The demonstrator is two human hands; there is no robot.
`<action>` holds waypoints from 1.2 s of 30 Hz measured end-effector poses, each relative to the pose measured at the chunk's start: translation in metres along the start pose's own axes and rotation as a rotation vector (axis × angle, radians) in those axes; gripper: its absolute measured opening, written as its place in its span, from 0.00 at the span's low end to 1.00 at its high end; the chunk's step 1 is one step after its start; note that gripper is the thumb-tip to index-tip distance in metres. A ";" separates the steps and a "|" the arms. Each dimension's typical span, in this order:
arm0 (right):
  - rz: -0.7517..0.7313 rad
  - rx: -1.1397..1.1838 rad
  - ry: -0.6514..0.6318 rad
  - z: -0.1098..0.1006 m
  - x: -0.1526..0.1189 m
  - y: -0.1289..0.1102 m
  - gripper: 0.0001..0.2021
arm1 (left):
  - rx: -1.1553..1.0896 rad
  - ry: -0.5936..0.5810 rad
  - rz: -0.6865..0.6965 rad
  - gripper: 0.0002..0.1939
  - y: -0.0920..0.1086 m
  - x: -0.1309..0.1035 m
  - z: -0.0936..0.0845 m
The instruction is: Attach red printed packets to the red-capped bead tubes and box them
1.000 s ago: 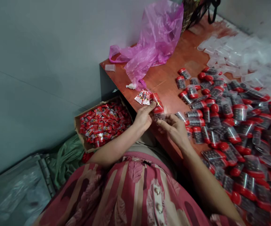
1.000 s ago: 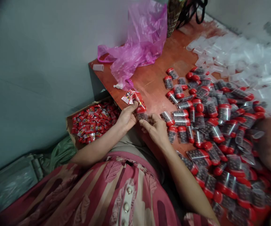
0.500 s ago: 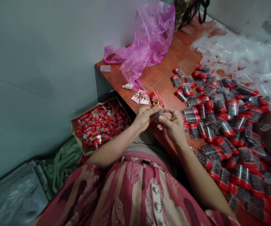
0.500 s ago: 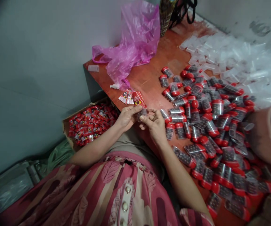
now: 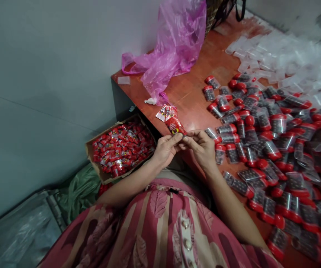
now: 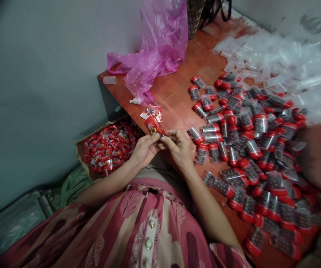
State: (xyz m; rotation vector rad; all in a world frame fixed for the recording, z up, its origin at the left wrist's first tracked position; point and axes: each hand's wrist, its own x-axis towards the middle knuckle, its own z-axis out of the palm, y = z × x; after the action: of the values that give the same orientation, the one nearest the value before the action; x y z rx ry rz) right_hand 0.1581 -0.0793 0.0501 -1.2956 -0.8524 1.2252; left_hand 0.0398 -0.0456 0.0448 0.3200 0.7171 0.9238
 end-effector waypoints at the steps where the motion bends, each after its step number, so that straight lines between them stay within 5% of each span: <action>1: 0.009 0.011 -0.017 0.002 0.000 0.001 0.16 | -0.024 0.037 0.035 0.11 0.001 -0.005 -0.005; 5: 0.003 -0.005 -0.044 0.000 -0.003 -0.003 0.16 | -0.090 0.307 0.215 0.21 0.015 -0.028 -0.040; 9: -0.017 -0.110 0.030 -0.015 -0.003 -0.007 0.13 | 0.137 0.519 0.171 0.26 0.025 -0.034 -0.065; 15: 0.021 -0.195 -0.018 -0.018 0.000 -0.003 0.13 | 1.099 0.191 0.648 0.17 0.035 0.034 -0.041; 20: 0.021 -0.307 -0.057 -0.019 0.003 -0.007 0.14 | 1.486 0.170 0.722 0.16 0.037 0.088 -0.040; 24: -0.039 -0.454 -0.078 -0.023 0.018 -0.008 0.14 | 1.490 0.173 0.767 0.12 0.031 0.092 -0.046; 28: -0.116 -0.474 0.017 -0.018 0.045 -0.006 0.17 | 1.337 0.175 0.765 0.10 0.032 0.075 -0.033; 36: -0.077 -0.157 -0.019 -0.018 0.078 -0.024 0.22 | 0.662 0.084 0.477 0.16 0.025 0.040 0.001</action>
State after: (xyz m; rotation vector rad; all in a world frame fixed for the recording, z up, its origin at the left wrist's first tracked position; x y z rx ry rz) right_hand 0.1956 -0.0051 0.0573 -1.3644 -1.0195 1.1291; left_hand 0.0413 0.0014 0.0423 1.0766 1.0415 1.1323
